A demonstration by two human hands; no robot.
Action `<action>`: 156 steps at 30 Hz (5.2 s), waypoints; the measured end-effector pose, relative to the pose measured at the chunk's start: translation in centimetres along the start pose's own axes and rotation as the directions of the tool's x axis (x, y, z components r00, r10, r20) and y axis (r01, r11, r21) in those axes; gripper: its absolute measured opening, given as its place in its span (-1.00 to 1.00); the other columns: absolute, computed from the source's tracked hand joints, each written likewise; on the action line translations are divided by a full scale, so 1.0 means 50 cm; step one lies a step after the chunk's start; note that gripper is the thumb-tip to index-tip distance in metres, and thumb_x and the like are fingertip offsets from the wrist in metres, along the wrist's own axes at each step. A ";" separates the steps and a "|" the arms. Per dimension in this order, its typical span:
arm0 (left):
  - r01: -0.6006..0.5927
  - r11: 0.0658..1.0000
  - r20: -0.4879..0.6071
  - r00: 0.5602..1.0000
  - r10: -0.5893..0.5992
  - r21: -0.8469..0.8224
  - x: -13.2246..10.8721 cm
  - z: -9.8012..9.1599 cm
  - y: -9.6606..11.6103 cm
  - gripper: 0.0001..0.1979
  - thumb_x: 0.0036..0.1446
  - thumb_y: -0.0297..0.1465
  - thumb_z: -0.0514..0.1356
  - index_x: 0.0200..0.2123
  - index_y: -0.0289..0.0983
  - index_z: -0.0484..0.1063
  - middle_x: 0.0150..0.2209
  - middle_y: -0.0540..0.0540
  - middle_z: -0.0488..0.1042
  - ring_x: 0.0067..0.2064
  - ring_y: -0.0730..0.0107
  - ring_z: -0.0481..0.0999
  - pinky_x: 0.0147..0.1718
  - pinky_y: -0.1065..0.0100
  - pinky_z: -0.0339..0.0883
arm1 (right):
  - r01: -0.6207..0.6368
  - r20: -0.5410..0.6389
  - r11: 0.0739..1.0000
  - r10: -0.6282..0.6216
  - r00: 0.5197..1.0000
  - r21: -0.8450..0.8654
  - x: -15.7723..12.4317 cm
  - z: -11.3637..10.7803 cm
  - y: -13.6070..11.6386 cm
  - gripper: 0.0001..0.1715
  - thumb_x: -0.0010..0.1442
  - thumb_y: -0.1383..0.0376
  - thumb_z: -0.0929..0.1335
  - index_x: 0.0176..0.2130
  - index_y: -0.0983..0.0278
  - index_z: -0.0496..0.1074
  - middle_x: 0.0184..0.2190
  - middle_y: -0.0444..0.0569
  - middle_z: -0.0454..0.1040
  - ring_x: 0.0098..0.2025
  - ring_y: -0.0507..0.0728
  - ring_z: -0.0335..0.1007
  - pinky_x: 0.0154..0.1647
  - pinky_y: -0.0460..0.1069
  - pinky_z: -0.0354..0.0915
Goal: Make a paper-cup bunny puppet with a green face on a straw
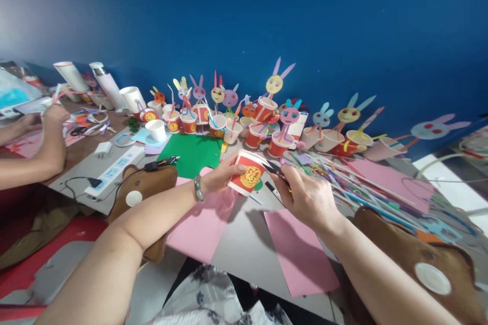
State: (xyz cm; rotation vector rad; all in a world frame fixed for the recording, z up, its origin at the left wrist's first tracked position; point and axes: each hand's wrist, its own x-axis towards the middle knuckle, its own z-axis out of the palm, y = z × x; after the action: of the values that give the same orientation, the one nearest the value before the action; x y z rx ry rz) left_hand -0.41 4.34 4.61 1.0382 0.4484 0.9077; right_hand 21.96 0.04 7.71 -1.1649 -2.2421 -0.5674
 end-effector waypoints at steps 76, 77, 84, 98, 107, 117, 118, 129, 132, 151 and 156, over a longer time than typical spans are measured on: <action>0.218 0.973 0.187 0.961 -0.202 -0.072 -0.007 0.000 0.010 -0.40 -0.11 -0.06 0.43 -0.15 -0.41 0.46 -0.33 -0.20 0.59 -0.38 0.28 0.57 -0.38 0.33 0.41 | 0.149 0.053 0.988 -0.146 0.988 -0.040 0.010 -0.028 -0.005 -0.60 0.43 0.24 0.19 -0.43 0.28 0.32 -0.65 -0.18 0.20 -0.62 -0.02 0.03 -0.57 -0.04 -0.16; 0.218 0.974 0.187 0.961 -0.202 -0.065 -0.006 0.000 0.011 -0.40 -0.10 -0.05 0.42 -0.16 -0.41 0.47 -0.33 -0.20 0.58 -0.38 0.29 0.57 -0.38 0.33 0.41 | 0.152 0.044 0.987 -0.150 0.988 -0.049 0.010 -0.028 -0.004 -0.60 0.43 0.24 0.19 -0.43 0.28 0.32 -0.65 -0.18 0.20 -0.62 -0.02 0.03 -0.57 -0.04 -0.16; 0.202 0.978 0.173 0.966 -0.192 -0.042 -0.008 0.001 0.013 -0.44 -0.06 -0.07 0.39 -0.16 -0.40 0.44 -0.33 -0.20 0.58 -0.38 0.31 0.56 -0.36 0.32 0.38 | 0.156 0.015 0.982 -0.155 0.988 -0.108 0.008 -0.025 -0.002 -0.62 0.41 0.23 0.22 -0.43 0.28 0.32 -0.64 -0.19 0.24 -0.66 -0.04 0.01 -0.58 -0.04 -0.20; 0.295 0.955 0.206 0.937 -0.284 -0.029 -0.008 -0.007 0.018 -0.37 -0.12 -0.05 0.43 -0.12 -0.39 0.44 -0.34 -0.17 0.59 -0.39 0.31 0.57 -0.40 0.35 0.40 | 0.213 0.045 0.975 -0.210 0.977 -0.064 0.012 -0.040 0.006 -0.62 0.43 0.22 0.19 -0.42 0.27 0.31 -0.62 -0.17 0.27 -0.64 -0.03 0.06 -0.56 -0.03 -0.17; 0.266 0.964 0.198 0.945 -0.261 0.003 -0.003 -0.008 0.010 -0.40 -0.10 -0.12 0.43 -0.08 -0.36 0.41 -0.28 -0.16 0.58 -0.34 0.34 0.58 -0.36 0.36 0.45 | 0.163 0.114 0.986 -0.158 0.981 -0.031 0.010 -0.042 0.005 -0.60 0.44 0.19 0.15 -0.41 0.26 0.28 -0.61 -0.16 0.29 -0.63 -0.01 0.08 -0.55 -0.03 -0.19; 0.241 0.971 0.171 0.956 -0.237 0.001 -0.002 -0.011 -0.001 -0.38 -0.10 -0.13 0.43 -0.04 -0.36 0.41 -0.23 -0.20 0.57 -0.32 0.29 0.58 -0.37 0.32 0.46 | 0.110 0.169 0.994 -0.111 0.979 0.017 0.006 -0.044 0.006 -0.64 0.43 0.19 0.16 -0.38 0.25 0.27 -0.61 -0.16 0.35 -0.63 0.00 0.15 -0.55 -0.03 -0.19; 0.236 0.972 0.170 0.958 -0.233 0.000 -0.002 -0.011 -0.001 -0.38 -0.10 -0.13 0.44 -0.05 -0.35 0.41 -0.23 -0.20 0.57 -0.32 0.30 0.58 -0.37 0.33 0.46 | 0.112 0.166 0.994 -0.113 0.980 0.016 0.006 -0.044 0.006 -0.64 0.43 0.19 0.16 -0.38 0.25 0.27 -0.61 -0.16 0.35 -0.63 0.00 0.15 -0.55 -0.03 -0.19; 0.219 0.976 0.117 0.969 -0.218 0.005 -0.007 0.005 0.002 -0.31 -0.15 -0.10 0.47 -0.02 -0.35 0.38 -0.24 -0.17 0.59 -0.33 0.32 0.58 -0.33 0.33 0.43 | 0.105 0.180 0.994 -0.102 0.978 -0.007 0.004 -0.047 0.002 -0.62 0.44 0.19 0.14 -0.38 0.26 0.28 -0.63 -0.14 0.37 -0.65 0.01 0.19 -0.57 -0.02 -0.18; 0.215 0.977 0.102 0.972 -0.213 -0.002 -0.007 0.008 0.001 -0.31 -0.17 -0.09 0.48 -0.04 -0.34 0.38 -0.24 -0.17 0.59 -0.33 0.32 0.58 -0.32 0.33 0.43 | 0.089 0.202 0.996 -0.090 0.975 0.014 0.005 -0.046 0.003 -0.59 0.45 0.18 0.12 -0.38 0.26 0.29 -0.62 -0.13 0.37 -0.65 0.02 0.20 -0.56 -0.02 -0.17; 0.132 0.991 0.111 0.985 -0.130 -0.018 -0.007 0.002 0.006 -0.31 -0.12 -0.13 0.45 0.03 -0.35 0.37 -0.23 -0.22 0.59 -0.32 0.27 0.59 -0.33 0.31 0.45 | -0.494 0.526 0.244 -0.088 0.846 0.835 0.019 -0.052 -0.003 -0.50 0.41 -0.04 0.17 -0.43 0.22 0.15 -0.61 -0.23 0.15 -0.60 -0.05 -0.01 -0.57 -0.08 -0.01; 0.110 0.993 0.137 0.985 -0.102 -0.049 -0.008 -0.002 0.005 -0.35 -0.09 -0.09 0.42 -0.02 -0.37 0.40 -0.28 -0.21 0.59 -0.33 0.24 0.59 -0.32 0.28 0.46 | -0.519 0.481 -0.015 -0.353 0.802 0.855 0.013 -0.072 0.006 -0.49 0.27 -0.11 0.34 -0.38 0.26 0.25 -0.57 -0.24 0.09 -0.58 -0.07 -0.07 -0.60 -0.10 -0.06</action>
State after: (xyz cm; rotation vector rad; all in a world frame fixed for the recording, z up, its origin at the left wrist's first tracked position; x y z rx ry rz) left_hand -0.83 4.12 4.73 1.0071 0.3600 0.7467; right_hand 22.86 -1.52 10.92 -0.5466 -2.0029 1.6687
